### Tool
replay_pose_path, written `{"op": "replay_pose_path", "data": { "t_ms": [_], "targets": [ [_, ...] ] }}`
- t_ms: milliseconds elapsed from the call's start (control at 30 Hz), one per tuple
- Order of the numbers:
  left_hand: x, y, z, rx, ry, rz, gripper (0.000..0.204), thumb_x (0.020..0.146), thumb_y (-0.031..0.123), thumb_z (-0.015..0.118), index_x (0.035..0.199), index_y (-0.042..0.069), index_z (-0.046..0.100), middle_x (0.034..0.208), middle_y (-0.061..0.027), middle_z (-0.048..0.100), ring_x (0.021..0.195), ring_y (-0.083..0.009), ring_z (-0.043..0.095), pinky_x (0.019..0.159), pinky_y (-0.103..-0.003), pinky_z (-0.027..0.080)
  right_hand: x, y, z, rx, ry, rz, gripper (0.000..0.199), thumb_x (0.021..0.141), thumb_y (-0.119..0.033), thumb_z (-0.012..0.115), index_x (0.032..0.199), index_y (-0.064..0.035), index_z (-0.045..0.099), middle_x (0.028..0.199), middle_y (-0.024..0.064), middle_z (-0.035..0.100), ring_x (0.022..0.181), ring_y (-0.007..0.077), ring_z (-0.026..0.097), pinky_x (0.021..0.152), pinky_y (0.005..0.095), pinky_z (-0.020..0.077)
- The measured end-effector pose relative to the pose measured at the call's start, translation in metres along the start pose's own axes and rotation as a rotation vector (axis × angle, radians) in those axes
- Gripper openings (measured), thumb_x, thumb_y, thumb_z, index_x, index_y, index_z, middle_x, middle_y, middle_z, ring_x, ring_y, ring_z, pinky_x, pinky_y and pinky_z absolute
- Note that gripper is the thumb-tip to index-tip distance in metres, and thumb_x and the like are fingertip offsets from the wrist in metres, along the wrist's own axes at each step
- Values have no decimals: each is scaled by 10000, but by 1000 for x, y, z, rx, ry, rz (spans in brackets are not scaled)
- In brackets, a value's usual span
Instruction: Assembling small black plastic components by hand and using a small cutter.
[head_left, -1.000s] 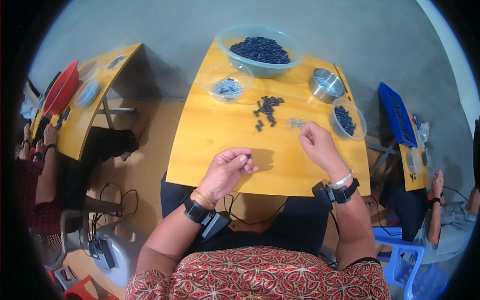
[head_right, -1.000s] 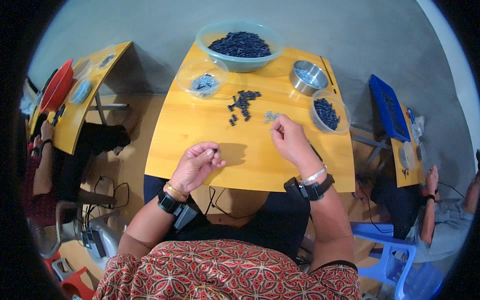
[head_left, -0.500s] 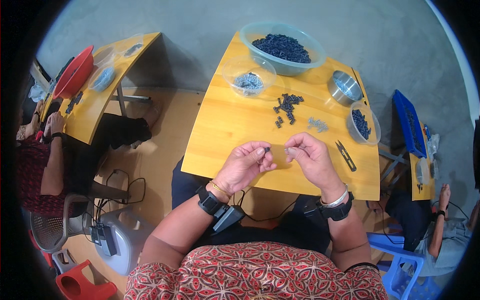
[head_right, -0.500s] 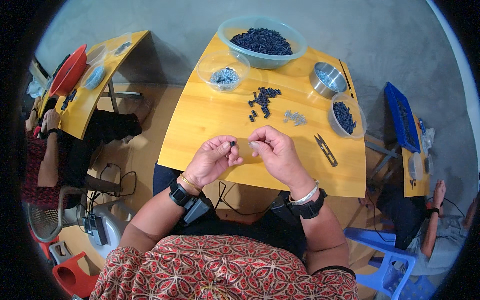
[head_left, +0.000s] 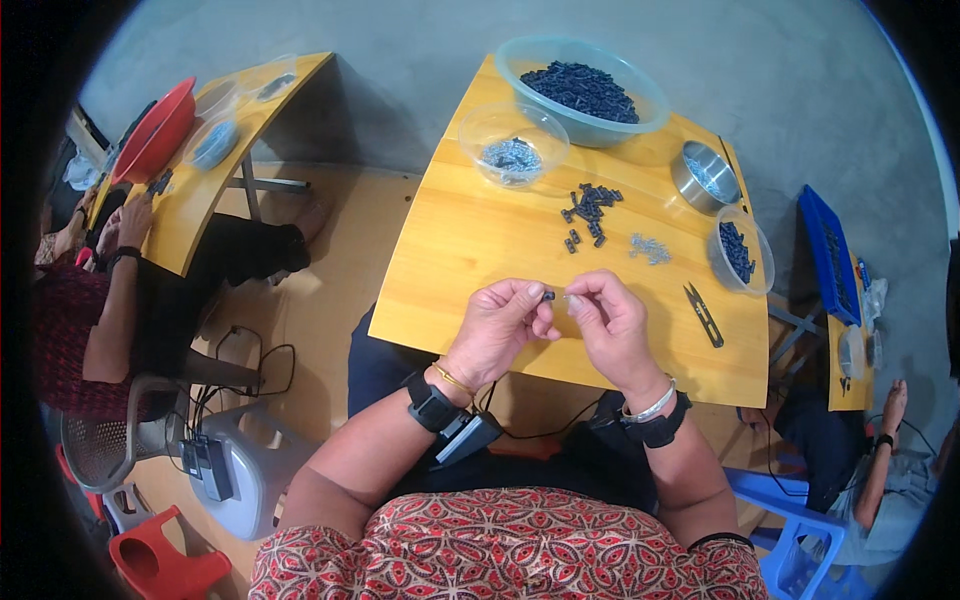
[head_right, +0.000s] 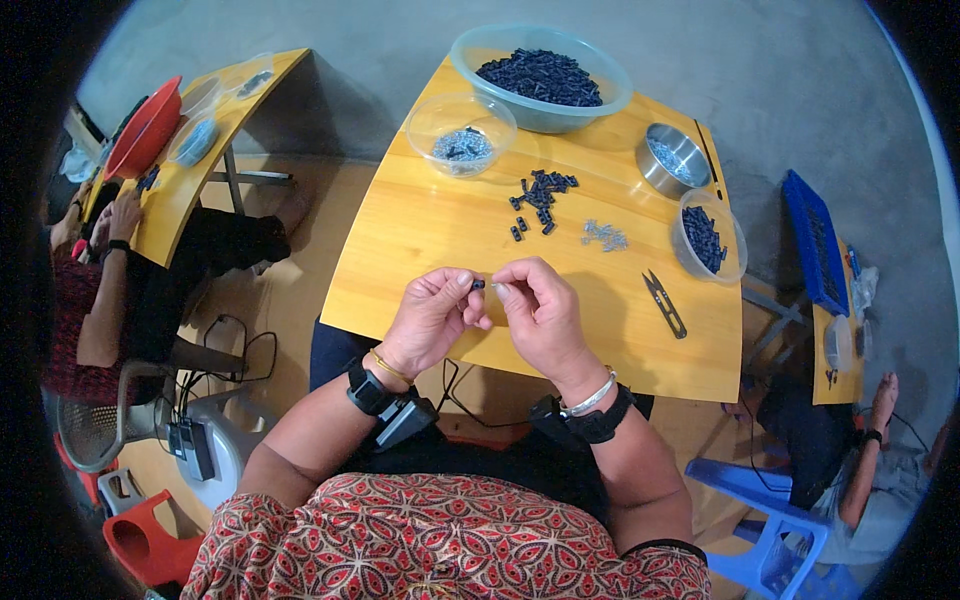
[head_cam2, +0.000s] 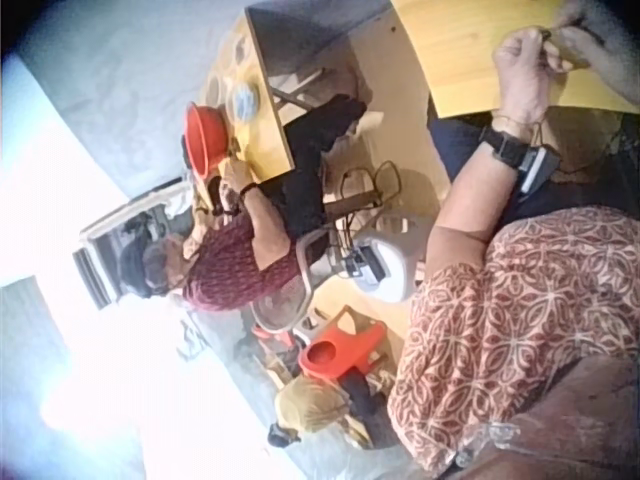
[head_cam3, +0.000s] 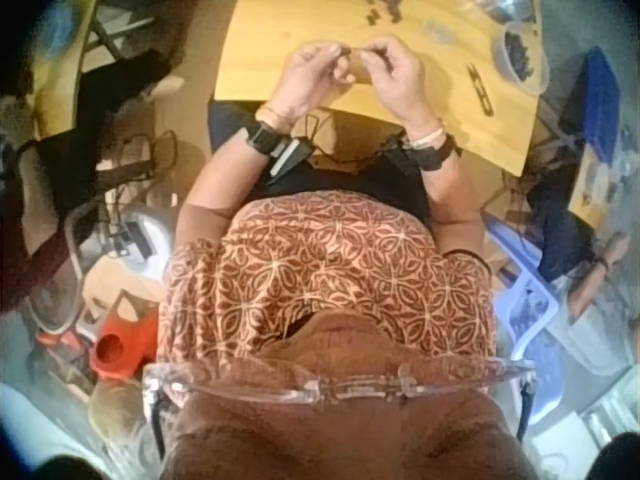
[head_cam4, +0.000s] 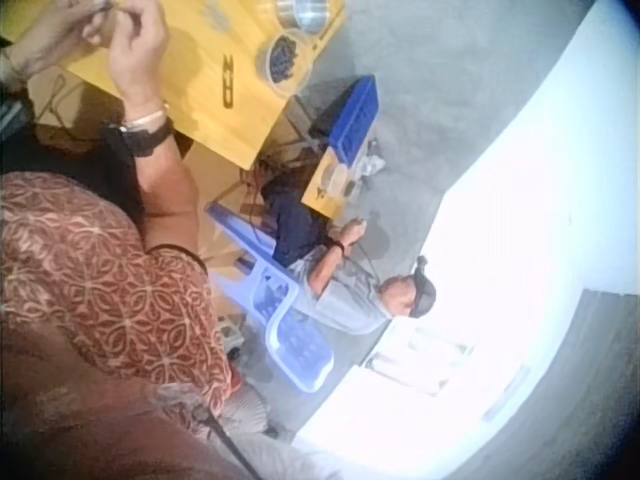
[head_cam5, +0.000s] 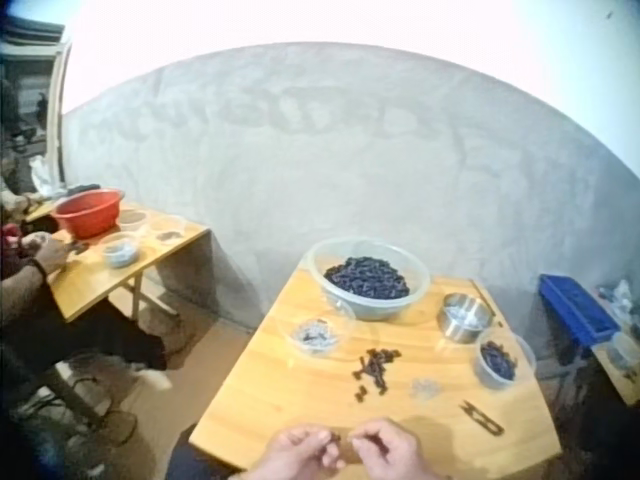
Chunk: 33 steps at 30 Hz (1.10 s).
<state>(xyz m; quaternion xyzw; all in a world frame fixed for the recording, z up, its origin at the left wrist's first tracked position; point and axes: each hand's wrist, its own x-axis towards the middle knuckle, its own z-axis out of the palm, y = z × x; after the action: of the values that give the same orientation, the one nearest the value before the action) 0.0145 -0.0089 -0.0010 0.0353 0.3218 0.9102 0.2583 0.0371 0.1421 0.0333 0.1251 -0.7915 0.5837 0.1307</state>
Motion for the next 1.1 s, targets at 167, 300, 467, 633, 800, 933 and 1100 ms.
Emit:
{"op": "replay_pose_path", "data": {
  "t_ms": [167, 300, 467, 633, 800, 933, 1100],
  "targets": [
    [0, -1, -1, -12, 7, -4, 164, 894, 166, 510, 848, 18, 564, 673, -46, 562, 584, -106, 514, 609, -280, 512, 0, -3, 2, -11, -17, 21, 74, 818, 18, 537, 886, -6, 520, 742, 44, 553, 648, 85, 529, 564, 204, 428],
    [0, 0, 1, -20, 3, -2, 153, 890, 146, 519, 833, 13, 570, 674, -46, 564, 579, -99, 510, 589, -266, 511, -1, -8, 3, -58, -38, 28, 83, 808, 23, 536, 881, -7, 510, 745, 61, 559, 668, 114, 566, 586, 229, 453],
    [1, -3, 1, 13, 24, 0, 156, 890, 150, 514, 832, 14, 564, 652, -50, 556, 561, -115, 505, 576, -277, 503, -1, -5, 4, -93, -32, 3, 88, 794, 33, 536, 866, -7, 507, 751, 78, 563, 669, 150, 580, 599, 253, 467],
    [-1, -1, 2, 38, 32, 6, 145, 882, 144, 527, 835, 13, 567, 659, -56, 563, 564, -124, 512, 577, -279, 502, 2, -13, 1, -289, -98, -196, 95, 773, 46, 547, 841, -12, 513, 761, 89, 557, 676, 185, 584, 598, 271, 468],
    [-2, 3, 0, -24, -12, -29, 140, 876, 137, 541, 842, 7, 579, 682, -49, 570, 571, -98, 508, 597, -275, 522, 2, -7, 4, -192, -124, -171, 104, 778, 48, 549, 856, -12, 513, 767, 86, 555, 674, 174, 583, 593, 266, 469],
    [-1, 0, -4, -73, -17, -20, 146, 877, 149, 539, 844, 13, 581, 687, -46, 572, 576, -96, 509, 606, -279, 524, -4, -6, 5, 101, -31, 47, 88, 814, 5, 557, 884, -2, 505, 752, 36, 544, 681, 106, 563, 598, 234, 474],
    [-1, 0, -6, -57, -39, -33, 149, 880, 160, 526, 879, 25, 588, 673, -32, 571, 569, -109, 506, 590, -278, 499, -2, 2, -8, 206, -124, 233, 74, 852, -44, 538, 903, -13, 494, 766, 7, 534, 692, 74, 534, 623, 205, 456]
  ]
}}
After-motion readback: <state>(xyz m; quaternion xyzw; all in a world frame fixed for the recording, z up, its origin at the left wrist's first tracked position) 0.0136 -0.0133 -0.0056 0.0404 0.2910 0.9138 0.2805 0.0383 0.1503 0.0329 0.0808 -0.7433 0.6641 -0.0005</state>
